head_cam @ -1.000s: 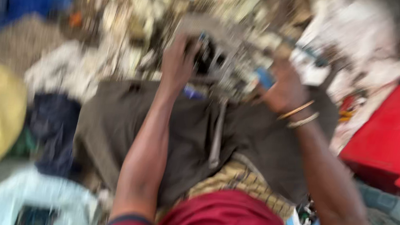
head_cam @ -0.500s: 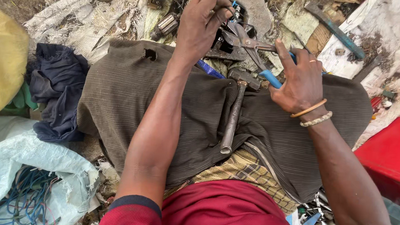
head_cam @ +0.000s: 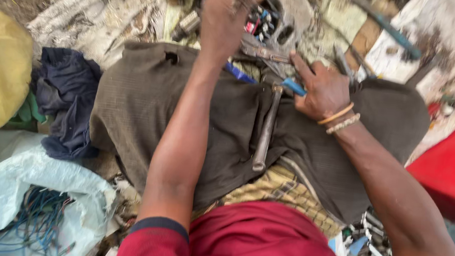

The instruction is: The person sits on the floor and uses pliers, a hammer, and a screwdriver to disassemble and adjust a small electrical component. They remove parts, hammer a copper coil, and reassemble the device.

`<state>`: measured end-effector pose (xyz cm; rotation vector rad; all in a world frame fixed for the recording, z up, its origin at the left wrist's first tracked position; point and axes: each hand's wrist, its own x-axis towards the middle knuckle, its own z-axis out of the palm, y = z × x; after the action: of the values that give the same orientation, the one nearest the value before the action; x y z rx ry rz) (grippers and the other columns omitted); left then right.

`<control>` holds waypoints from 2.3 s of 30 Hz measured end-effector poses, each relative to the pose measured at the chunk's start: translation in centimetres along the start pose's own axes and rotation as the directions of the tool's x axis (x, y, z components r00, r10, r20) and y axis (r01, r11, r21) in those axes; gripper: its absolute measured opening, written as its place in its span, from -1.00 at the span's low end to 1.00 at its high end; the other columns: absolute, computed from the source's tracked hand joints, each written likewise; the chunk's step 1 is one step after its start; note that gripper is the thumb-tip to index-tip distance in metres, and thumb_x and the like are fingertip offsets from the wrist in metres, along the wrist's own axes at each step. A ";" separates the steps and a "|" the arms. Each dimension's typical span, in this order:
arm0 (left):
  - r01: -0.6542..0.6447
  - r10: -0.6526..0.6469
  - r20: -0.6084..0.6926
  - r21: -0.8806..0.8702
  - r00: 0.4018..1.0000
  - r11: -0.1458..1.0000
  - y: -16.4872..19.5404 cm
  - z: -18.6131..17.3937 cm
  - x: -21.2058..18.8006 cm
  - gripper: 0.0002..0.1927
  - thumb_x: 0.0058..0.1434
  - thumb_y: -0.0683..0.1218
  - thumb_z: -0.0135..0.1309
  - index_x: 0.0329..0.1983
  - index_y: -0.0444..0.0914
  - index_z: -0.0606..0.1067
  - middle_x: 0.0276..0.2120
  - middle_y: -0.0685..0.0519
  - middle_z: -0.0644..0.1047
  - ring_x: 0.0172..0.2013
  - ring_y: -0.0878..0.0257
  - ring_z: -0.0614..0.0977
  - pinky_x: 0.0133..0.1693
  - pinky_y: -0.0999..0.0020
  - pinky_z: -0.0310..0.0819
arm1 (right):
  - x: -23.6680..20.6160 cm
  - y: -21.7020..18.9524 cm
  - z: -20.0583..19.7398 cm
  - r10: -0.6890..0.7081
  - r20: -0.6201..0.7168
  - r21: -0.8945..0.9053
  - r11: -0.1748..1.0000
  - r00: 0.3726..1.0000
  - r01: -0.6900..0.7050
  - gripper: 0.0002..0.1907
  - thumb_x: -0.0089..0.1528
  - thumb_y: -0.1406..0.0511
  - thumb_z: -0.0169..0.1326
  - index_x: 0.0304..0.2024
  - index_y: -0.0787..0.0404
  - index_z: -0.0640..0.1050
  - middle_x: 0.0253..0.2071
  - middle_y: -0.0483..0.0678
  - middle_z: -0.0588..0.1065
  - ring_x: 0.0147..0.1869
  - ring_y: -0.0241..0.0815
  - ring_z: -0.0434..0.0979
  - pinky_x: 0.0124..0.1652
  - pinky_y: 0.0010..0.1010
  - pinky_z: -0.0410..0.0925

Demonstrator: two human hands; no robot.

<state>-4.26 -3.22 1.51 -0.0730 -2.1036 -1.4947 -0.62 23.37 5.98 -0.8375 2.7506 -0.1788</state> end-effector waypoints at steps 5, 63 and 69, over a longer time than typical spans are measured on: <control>0.322 -0.326 0.071 -0.453 0.943 0.831 -3.2 -0.9 0.2 -0.80 0.44 -0.33 -0.13 0.02 -0.23 0.41 -0.10 0.04 0.57 -0.12 0.22 0.66 -0.04 0.22 0.59 | -1.4 2.8 -0.1 -0.042 -0.368 0.037 0.998 0.929 0.060 -0.09 0.11 0.28 0.34 0.50 0.07 0.31 -0.08 0.16 0.45 -0.05 0.16 0.47 -0.12 -0.01 0.38; 0.259 -0.251 0.085 -0.510 0.964 0.820 -2.5 -1.3 5.7 -0.73 0.44 0.06 0.11 -0.04 -0.24 0.53 -0.19 0.00 0.73 -0.17 0.31 0.78 -0.06 0.36 0.76 | 4.9 2.3 0.2 0.186 -0.216 -0.028 0.980 0.959 -0.196 0.04 0.13 0.12 0.39 0.59 0.08 0.21 0.18 0.35 0.30 0.26 0.34 0.28 0.23 0.19 0.11; 0.245 -0.213 0.125 -0.588 0.969 0.771 -1.9 -1.4 5.7 -0.73 0.48 0.04 0.13 -0.04 -0.27 0.52 -0.14 -0.03 0.69 -0.04 0.25 0.73 0.05 0.35 0.67 | 7.4 2.7 -0.2 0.136 -0.187 -0.098 0.983 0.973 -0.156 0.07 0.13 0.11 0.39 0.60 0.05 0.18 0.19 0.39 0.29 0.26 0.35 0.27 0.23 0.21 0.10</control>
<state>-9.21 -6.67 2.80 -0.0911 -1.6297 -2.2912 -8.01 21.48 4.13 -0.6708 3.0023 -0.0744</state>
